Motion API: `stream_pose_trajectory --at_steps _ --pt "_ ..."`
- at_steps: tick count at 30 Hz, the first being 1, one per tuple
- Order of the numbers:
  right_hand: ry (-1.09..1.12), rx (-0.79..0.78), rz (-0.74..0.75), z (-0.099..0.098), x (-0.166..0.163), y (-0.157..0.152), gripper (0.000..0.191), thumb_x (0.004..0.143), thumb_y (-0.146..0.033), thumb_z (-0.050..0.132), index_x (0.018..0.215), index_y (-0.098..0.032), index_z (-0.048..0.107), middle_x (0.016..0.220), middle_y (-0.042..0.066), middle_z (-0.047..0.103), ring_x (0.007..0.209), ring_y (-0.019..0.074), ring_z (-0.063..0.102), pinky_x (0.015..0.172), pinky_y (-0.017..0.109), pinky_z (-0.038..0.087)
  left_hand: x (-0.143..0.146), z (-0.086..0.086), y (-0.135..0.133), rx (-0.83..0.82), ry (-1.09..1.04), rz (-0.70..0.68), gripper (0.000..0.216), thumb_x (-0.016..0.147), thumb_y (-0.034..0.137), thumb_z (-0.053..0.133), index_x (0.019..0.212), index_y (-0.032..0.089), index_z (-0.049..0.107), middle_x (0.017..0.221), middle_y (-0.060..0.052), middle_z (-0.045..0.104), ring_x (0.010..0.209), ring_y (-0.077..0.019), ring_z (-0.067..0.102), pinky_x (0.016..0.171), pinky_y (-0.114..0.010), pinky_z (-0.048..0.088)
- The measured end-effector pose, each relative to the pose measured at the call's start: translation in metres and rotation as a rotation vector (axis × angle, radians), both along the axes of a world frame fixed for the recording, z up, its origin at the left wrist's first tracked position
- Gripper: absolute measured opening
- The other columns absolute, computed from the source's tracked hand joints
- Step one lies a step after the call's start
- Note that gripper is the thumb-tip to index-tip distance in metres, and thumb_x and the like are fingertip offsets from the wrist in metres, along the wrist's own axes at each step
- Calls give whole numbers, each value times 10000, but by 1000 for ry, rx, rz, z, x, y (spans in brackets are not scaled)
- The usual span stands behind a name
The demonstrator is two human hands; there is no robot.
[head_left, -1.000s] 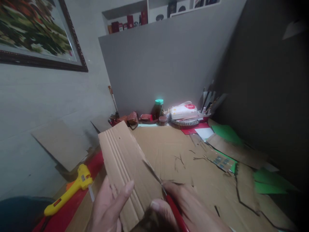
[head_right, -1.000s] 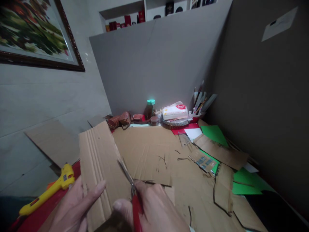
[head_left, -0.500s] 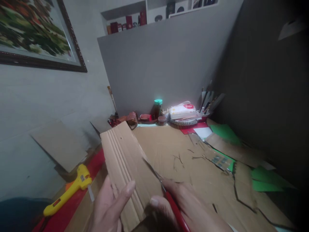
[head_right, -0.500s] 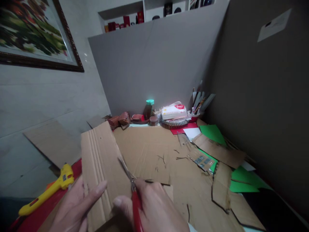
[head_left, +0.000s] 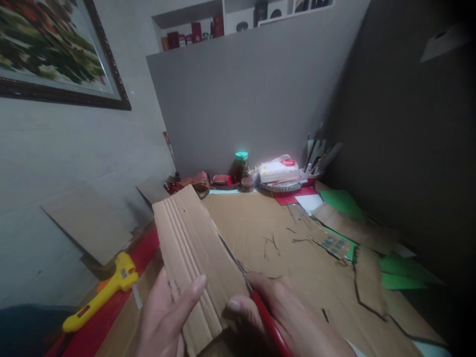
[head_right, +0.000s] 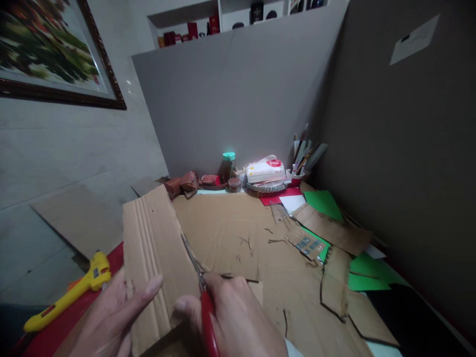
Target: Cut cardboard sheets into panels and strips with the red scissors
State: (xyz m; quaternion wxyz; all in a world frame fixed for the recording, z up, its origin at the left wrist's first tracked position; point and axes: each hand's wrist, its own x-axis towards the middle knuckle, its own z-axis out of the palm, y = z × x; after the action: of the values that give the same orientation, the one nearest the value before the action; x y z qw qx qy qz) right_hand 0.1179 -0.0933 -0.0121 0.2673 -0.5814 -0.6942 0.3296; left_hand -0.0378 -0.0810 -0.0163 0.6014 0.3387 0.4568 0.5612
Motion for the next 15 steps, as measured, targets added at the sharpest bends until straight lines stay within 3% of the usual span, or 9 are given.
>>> stream_pose_trajectory --at_steps 3,7,11,15 --pt "49 22 -39 0 0 -3 385 895 -511 504 978 -169 660 840 108 701 771 240 662 618 302 484 -1 -4 -1 -15 -28 -35 669 742 361 720 1337 229 446 1163 -117 677 1179 -358 546 942 -465 473" --pt "31 15 -58 2 2 -6 426 894 -566 468 957 -188 655 832 107 694 777 264 658 642 351 492 0 -4 -1 -49 -60 -52 691 714 368 747 1328 223 468 1126 -109 698 1150 -346 571 920 -429 494" --pt "-27 0 -36 1 3 -2 377 922 -497 418 869 -201 646 803 110 690 764 279 663 642 383 491 4 -1 -2 -39 -65 -40 671 704 360 756 1309 228 498 1145 -108 698 1113 -340 598 906 -423 505" --pt "-42 93 -81 -5 2 -3 350 915 -426 407 801 -187 637 745 104 681 719 264 671 590 344 485 7 -1 -4 -46 -70 -4 683 699 355 760 1316 229 496 1135 -114 705 1084 -347 618 894 -444 512"
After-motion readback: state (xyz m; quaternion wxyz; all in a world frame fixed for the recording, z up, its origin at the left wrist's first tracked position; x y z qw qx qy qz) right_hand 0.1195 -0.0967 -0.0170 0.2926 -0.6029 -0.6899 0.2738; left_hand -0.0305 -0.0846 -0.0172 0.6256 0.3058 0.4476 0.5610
